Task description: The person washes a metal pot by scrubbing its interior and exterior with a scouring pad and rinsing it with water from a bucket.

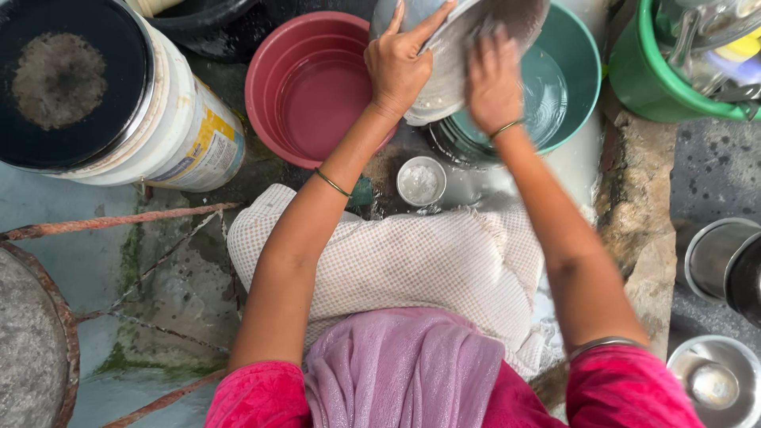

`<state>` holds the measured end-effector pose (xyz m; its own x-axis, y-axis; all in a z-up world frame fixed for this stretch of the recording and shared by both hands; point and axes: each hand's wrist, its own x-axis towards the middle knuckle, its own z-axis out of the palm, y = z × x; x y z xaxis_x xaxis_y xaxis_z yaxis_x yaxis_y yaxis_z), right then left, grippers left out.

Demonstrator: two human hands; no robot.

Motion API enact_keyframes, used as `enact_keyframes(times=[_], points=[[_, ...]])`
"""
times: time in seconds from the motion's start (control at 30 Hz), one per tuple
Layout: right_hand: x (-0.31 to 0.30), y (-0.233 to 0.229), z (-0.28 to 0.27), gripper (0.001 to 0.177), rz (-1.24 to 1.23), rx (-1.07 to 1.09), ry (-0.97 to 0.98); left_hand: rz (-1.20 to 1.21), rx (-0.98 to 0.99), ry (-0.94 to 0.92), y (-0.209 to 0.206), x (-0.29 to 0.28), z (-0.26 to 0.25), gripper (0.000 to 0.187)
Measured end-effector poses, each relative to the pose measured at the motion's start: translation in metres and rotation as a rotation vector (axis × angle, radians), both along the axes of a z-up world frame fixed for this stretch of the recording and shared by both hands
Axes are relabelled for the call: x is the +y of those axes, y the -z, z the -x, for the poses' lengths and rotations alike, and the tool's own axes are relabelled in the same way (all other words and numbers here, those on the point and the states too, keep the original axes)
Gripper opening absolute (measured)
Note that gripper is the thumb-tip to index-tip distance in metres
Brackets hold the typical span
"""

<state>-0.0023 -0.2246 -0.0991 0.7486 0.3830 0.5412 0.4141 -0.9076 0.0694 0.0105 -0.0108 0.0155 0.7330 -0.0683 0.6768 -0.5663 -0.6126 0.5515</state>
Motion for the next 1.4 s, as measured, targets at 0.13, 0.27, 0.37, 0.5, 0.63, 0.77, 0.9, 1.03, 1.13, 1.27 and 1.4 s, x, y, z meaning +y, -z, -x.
enact_keyframes(times=[0.13, 0.27, 0.37, 0.5, 0.63, 0.77, 0.9, 1.03, 1.13, 1.27, 1.4], points=[[0.109, 0.015, 0.008, 0.042, -0.775, 0.278, -0.071, 0.068, 0.07, -0.061, -0.009, -0.012, -0.023, 0.059], [0.154, -0.032, -0.013, 0.059, -1.344, 0.409, 0.22, 0.004, 0.2, -0.209, 0.002, -0.01, -0.064, 0.019], [0.157, -0.063, 0.03, 0.048, -1.046, 0.201, 0.024, 0.063, 0.22, -0.183, 0.022, -0.004, -0.09, 0.008], [0.086, -0.082, 0.079, 0.055, -0.511, 0.285, -0.136, 0.025, 0.284, -0.087, 0.043, 0.002, -0.118, 0.009], [0.06, -0.067, 0.081, 0.038, -0.243, 0.242, -0.116, -0.099, 0.403, 0.009, 0.038, -0.001, -0.115, 0.012], [0.086, -0.062, 0.074, 0.024, -0.427, 0.286, 0.097, -0.074, -0.036, -0.105, 0.026, -0.012, -0.048, 0.046], [0.107, -0.073, 0.081, 0.024, -0.613, 0.271, 0.227, 0.029, 0.311, -0.151, 0.028, -0.022, -0.025, 0.053], [0.056, -0.071, 0.107, 0.044, -0.316, 0.285, -0.13, 0.023, 0.251, -0.015, 0.032, 0.013, -0.048, 0.05], [0.018, -0.06, 0.104, 0.044, -0.008, 0.288, -0.2, -0.061, 0.33, 0.112, 0.023, 0.031, -0.047, 0.053], [0.045, -0.039, 0.102, 0.036, -0.198, 0.126, -0.178, -0.265, 0.195, -0.314, 0.014, 0.024, -0.008, 0.089], [0.105, -0.053, 0.112, 0.049, -0.367, 0.12, -0.077, 0.237, 0.159, -0.293, -0.001, 0.027, 0.035, 0.098]])
